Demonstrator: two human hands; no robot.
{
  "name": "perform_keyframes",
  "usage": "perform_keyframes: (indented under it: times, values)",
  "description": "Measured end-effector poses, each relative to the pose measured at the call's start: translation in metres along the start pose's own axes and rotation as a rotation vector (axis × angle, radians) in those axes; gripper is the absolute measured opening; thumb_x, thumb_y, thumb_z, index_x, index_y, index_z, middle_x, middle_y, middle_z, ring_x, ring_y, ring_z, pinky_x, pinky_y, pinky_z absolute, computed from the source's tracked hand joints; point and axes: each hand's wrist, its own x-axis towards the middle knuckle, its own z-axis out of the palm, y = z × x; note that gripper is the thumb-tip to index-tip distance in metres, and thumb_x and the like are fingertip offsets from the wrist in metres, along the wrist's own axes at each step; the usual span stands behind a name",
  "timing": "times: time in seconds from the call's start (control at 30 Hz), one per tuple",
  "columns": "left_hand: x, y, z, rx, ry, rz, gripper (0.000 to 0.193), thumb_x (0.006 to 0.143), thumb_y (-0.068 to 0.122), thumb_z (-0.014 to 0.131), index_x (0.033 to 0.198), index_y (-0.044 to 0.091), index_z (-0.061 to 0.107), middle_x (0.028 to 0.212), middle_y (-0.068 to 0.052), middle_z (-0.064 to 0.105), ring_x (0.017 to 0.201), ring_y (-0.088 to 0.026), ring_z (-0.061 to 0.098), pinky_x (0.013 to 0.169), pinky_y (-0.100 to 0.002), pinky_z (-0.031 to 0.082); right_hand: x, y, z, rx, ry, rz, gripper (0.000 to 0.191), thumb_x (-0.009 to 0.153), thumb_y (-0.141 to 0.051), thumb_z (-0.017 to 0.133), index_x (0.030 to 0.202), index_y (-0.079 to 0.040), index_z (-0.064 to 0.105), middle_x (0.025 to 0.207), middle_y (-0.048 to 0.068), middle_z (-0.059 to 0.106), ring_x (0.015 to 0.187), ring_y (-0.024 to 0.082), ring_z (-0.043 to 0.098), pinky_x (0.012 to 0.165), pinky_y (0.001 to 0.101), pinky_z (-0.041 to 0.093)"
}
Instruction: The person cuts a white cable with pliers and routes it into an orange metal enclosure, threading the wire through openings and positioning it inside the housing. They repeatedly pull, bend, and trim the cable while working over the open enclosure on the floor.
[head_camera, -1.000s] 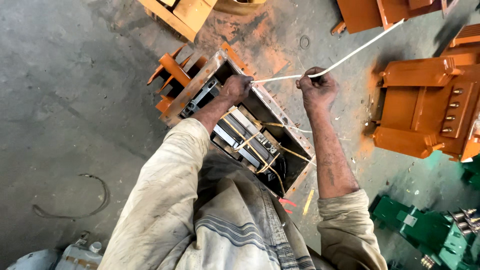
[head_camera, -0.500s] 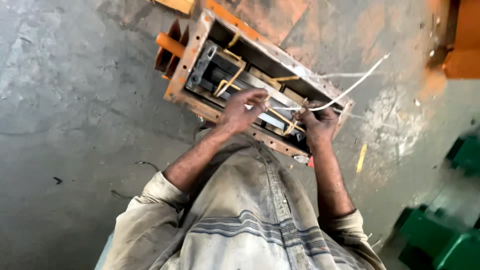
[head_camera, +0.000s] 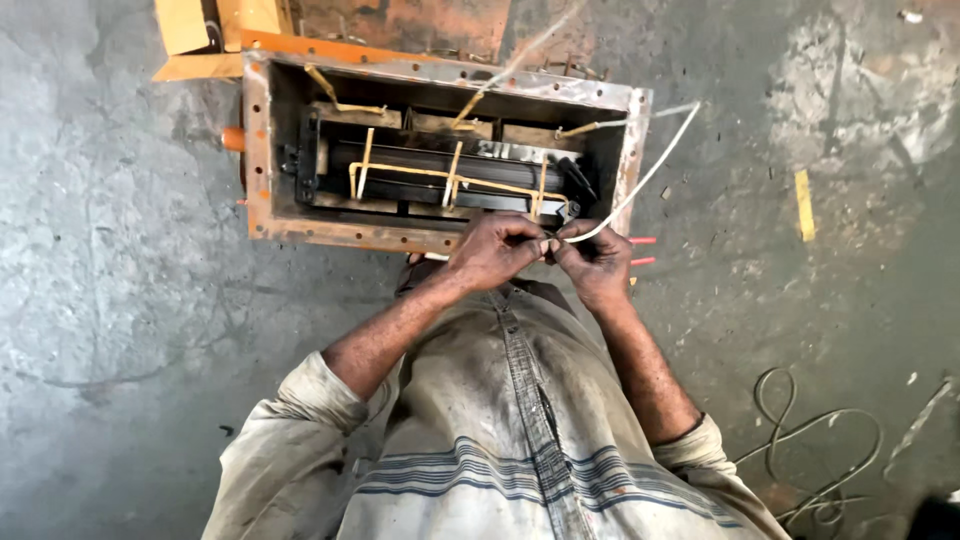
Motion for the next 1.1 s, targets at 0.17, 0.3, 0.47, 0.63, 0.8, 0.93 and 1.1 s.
perform_keyframes:
  times: [0.17,0.3,0.47,0.63,0.8,0.93,1.1]
  values:
    - [0.01,-0.028,0.068,0.316,0.11,-0.133,0.015,0.086,0.017,0.076,0.092,0.002,0.077,0.084,-0.005,0.076,0.075,-0.008,0.068,0.067,-0.027,0.056,-0.023,0.015,-0.059,0.002,-0.07,-0.004,0.016,0.092,0.011,0.071,0.104,0.002,0.068,0.096,0.007,0.072,0.086,0.014,0.071,0.079,0.0293,0.061]
    - [0.003,-0.051,0.107,0.32,0.215,-0.171,0.013,0.086,0.013,0.073,0.093,0.002,0.077,0.085,-0.003,0.077,0.073,-0.007,0.067,0.066,-0.025,0.055,-0.025,0.021,-0.109,-0.148,-0.19,-0.023,0.023,0.089,-0.005,0.08,0.11,0.0,0.07,0.105,0.009,0.071,0.097,0.019,0.069,0.087,0.0337,0.058]
    - [-0.031,-0.064,0.115,0.067,0.532,-0.283,0.013,0.091,0.01,0.07,0.098,0.0,0.075,0.084,-0.001,0.074,0.075,-0.007,0.065,0.067,-0.024,0.053,0.011,0.047,-0.188,-0.995,-0.311,-0.295,0.062,0.069,-0.02,0.085,0.124,-0.001,0.063,0.131,0.024,0.059,0.123,0.045,0.056,0.103,0.0603,0.04]
    - [-0.066,-0.064,0.114,-0.068,0.665,-0.405,0.012,0.093,0.012,0.068,0.095,0.0,0.073,0.074,-0.003,0.07,0.059,-0.008,0.061,0.055,-0.025,0.049,0.021,0.094,-0.213,-1.315,-0.513,-0.315,0.035,0.084,-0.017,0.074,0.118,-0.016,0.067,0.135,0.019,0.058,0.132,0.044,0.051,0.122,0.0671,0.029]
    - [-0.078,-0.066,0.126,-0.01,0.677,-0.455,0.015,0.097,0.014,0.068,0.096,0.0,0.073,0.068,-0.002,0.064,0.056,-0.006,0.056,0.052,-0.023,0.045,0.003,0.112,-0.211,-1.27,-0.551,-0.322,0.026,0.078,-0.019,0.072,0.103,-0.013,0.071,0.125,0.016,0.064,0.121,0.036,0.059,0.117,0.0621,0.037]
    - [-0.079,-0.081,0.128,-0.028,0.613,-0.4,0.013,0.097,0.015,0.068,0.099,0.002,0.072,0.07,0.0,0.065,0.059,-0.004,0.056,0.054,-0.022,0.046,-0.054,0.096,-0.198,-0.898,-0.618,0.05,0.037,0.073,-0.015,0.071,0.11,-0.011,0.074,0.109,0.017,0.065,0.097,0.038,0.064,0.081,0.0486,0.055]
    - [-0.094,-0.112,0.12,-0.11,0.583,-0.361,0.013,0.096,0.015,0.07,0.1,0.002,0.072,0.074,0.002,0.064,0.062,-0.004,0.055,0.056,-0.023,0.046,-0.152,0.068,-0.162,-0.597,-0.443,0.138,0.054,0.068,-0.021,0.086,0.105,-0.004,0.051,0.09,0.009,0.062,0.078,0.023,0.062,0.069,0.0385,0.053]
